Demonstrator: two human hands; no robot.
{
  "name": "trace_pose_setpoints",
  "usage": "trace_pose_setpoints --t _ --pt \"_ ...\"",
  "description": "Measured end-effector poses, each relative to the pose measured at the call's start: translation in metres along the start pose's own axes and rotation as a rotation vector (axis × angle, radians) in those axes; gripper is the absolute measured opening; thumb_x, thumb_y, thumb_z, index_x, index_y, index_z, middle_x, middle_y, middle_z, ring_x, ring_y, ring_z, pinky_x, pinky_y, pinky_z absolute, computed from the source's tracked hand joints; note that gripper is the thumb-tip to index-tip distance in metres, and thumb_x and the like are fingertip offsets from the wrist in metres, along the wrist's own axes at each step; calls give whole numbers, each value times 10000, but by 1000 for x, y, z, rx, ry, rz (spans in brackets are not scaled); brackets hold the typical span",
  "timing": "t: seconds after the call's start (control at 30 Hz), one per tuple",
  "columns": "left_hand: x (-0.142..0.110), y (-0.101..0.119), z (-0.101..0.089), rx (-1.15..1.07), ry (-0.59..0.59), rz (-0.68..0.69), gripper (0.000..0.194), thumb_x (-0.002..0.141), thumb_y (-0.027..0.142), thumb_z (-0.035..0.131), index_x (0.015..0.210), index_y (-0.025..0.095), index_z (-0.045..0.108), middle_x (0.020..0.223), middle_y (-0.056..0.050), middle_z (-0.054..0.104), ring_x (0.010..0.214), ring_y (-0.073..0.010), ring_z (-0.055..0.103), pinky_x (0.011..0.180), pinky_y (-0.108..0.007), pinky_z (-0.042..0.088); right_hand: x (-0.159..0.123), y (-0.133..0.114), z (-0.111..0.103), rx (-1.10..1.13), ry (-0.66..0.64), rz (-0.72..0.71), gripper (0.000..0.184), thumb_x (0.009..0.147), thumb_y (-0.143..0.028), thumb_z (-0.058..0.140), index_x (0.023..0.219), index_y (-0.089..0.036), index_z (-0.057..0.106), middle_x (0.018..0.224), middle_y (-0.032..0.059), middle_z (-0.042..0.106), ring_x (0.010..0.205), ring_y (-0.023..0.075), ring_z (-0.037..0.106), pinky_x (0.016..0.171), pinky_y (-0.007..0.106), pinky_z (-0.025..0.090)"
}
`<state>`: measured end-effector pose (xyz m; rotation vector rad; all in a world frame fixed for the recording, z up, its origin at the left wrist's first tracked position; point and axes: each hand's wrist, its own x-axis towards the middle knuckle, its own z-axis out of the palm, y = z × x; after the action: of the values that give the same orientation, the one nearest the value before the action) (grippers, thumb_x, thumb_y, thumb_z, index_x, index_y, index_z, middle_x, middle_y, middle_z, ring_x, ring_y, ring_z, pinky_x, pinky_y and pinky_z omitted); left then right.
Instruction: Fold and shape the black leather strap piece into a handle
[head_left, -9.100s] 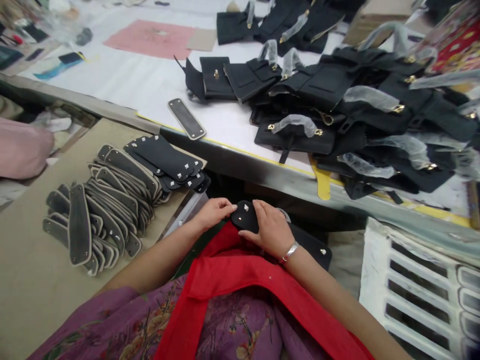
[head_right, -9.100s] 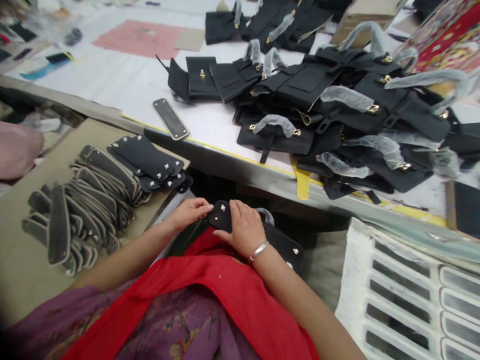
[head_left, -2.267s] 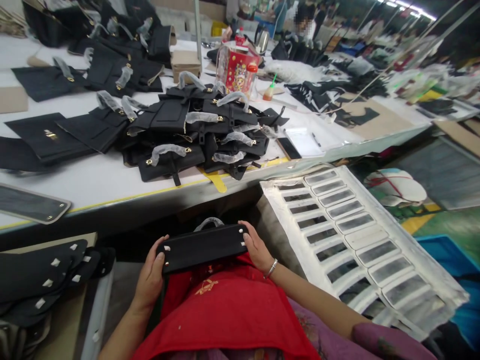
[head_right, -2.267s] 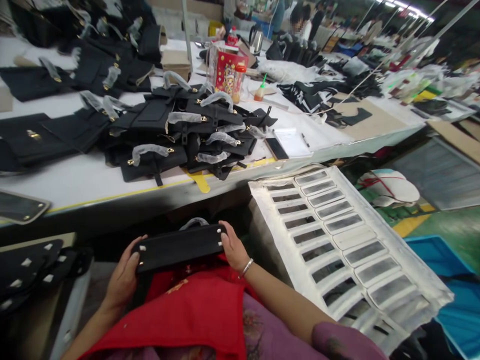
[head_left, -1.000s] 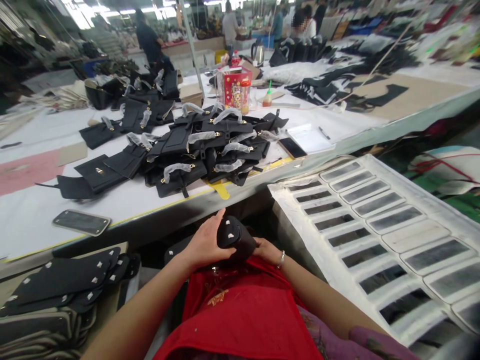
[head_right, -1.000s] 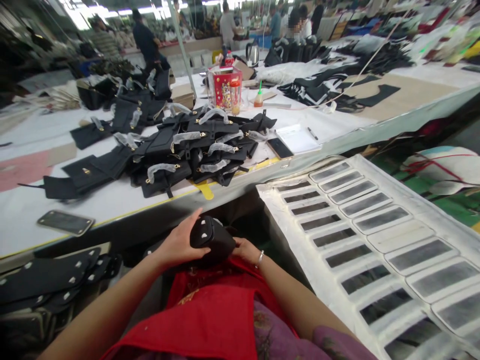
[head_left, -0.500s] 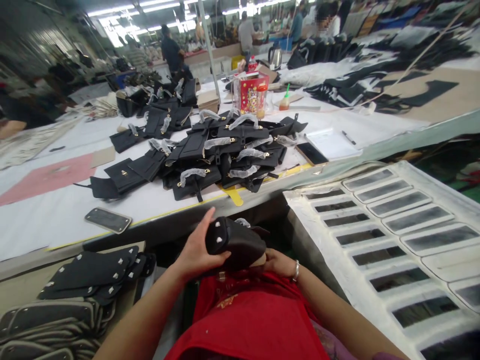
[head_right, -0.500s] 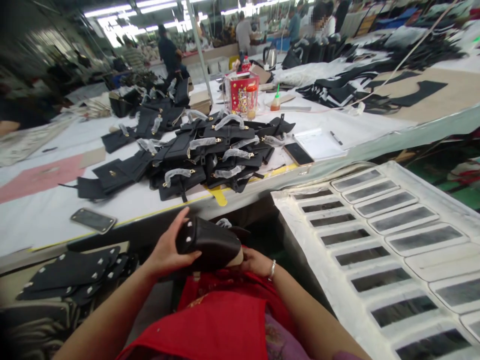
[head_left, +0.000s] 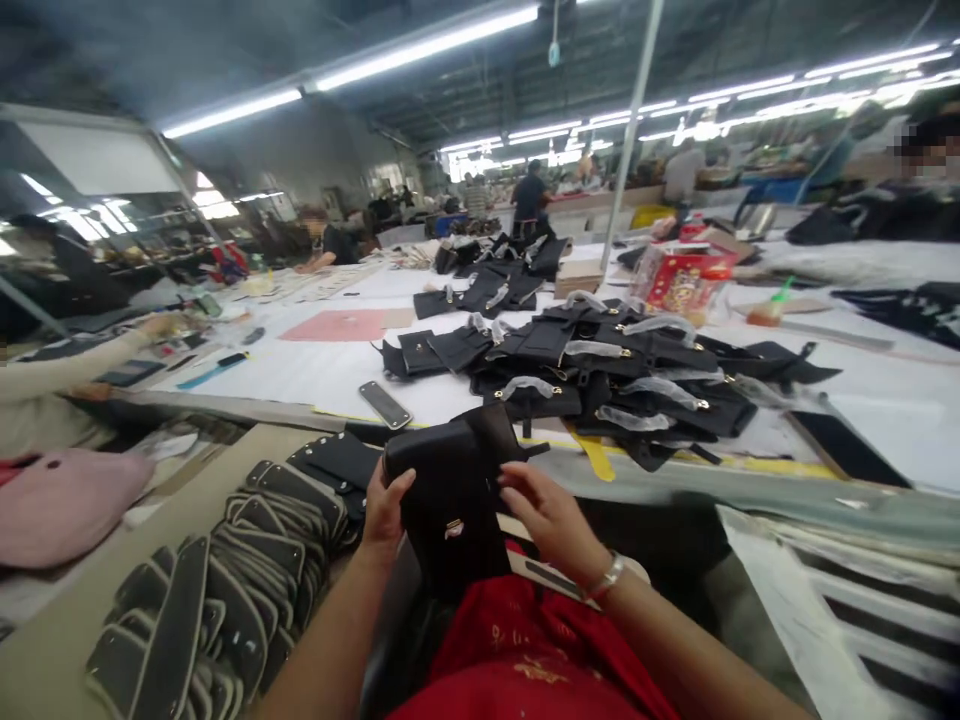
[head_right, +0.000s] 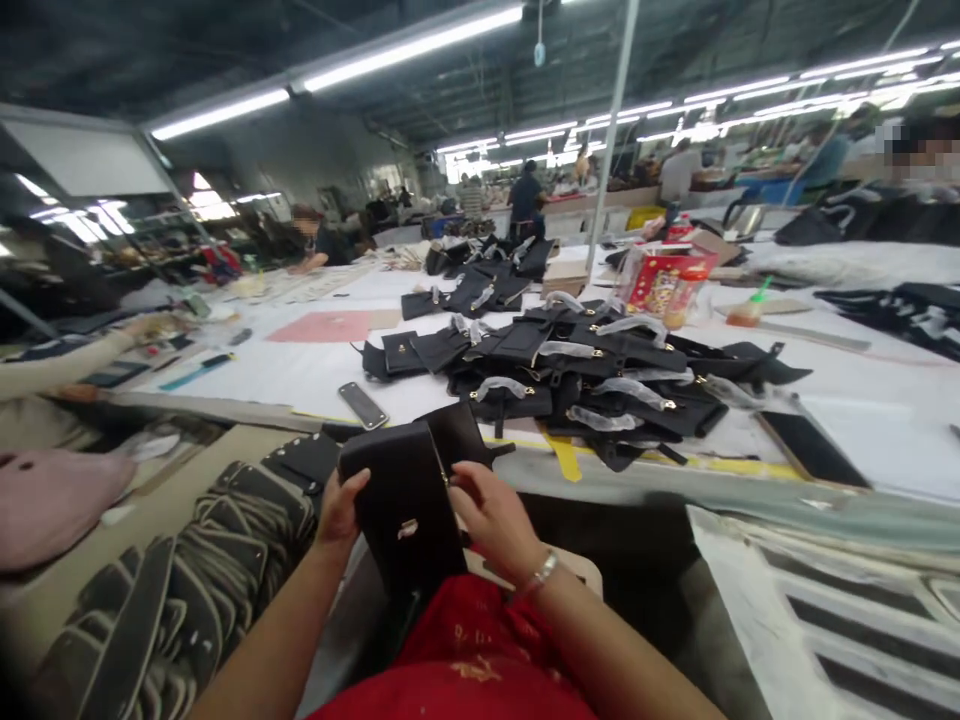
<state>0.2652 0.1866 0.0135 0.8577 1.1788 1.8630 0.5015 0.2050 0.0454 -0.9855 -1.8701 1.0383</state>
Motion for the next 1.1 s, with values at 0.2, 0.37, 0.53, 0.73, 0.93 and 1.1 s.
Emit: trace_pose_setpoints --t 0.2,0.37,0.53,0.73,0.93,1.1 --pt "-17 13 -36 36 144 35 521 658 290 693 1136 148 544 978 -70 649 852 -194 623 779 -290 485 39 -37 110 -258 -250 -63 514 871 -396 442 1290 -99 447 1341 188 381 1257 280 344 1060 434 273" --pt "-20 24 -49 9 242 58 473 656 290 695 1089 158 557 945 -50 652 781 -167 624 739 -274 492 43 -51 128 -183 -302 -143 535 882 -442 394 1299 -108 435 1359 164 373 1268 239 337 1074 386 258" --pt "-13 56 -58 28 238 34 529 633 330 718 1105 158 553 927 -46 652 744 -169 621 692 -273 506 52 -35 123 -106 -84 -27 545 876 -427 374 1287 -72 416 1324 170 412 1244 231 367 1069 375 259" --pt "-40 83 -28 357 66 65 770 697 436 687 1346 223 334 1190 -96 559 1043 -237 559 899 -337 446 55 -24 107 -10 -73 185 589 890 -543 279 1274 -121 428 1241 165 507 1156 274 463 989 421 324" --pt "-41 107 9 684 -346 292 507 678 406 691 1134 217 574 1228 -58 522 1146 -234 474 1001 -334 356 47 1 75 70 -174 72 366 901 -412 350 1026 -178 602 1017 80 627 1013 215 530 919 363 377" --pt "-35 96 24 666 -535 116 397 692 425 673 990 168 620 900 -33 646 818 -178 591 740 -256 470 23 17 62 101 -198 137 317 884 -382 386 1052 -186 569 1046 71 604 983 205 536 877 347 398"
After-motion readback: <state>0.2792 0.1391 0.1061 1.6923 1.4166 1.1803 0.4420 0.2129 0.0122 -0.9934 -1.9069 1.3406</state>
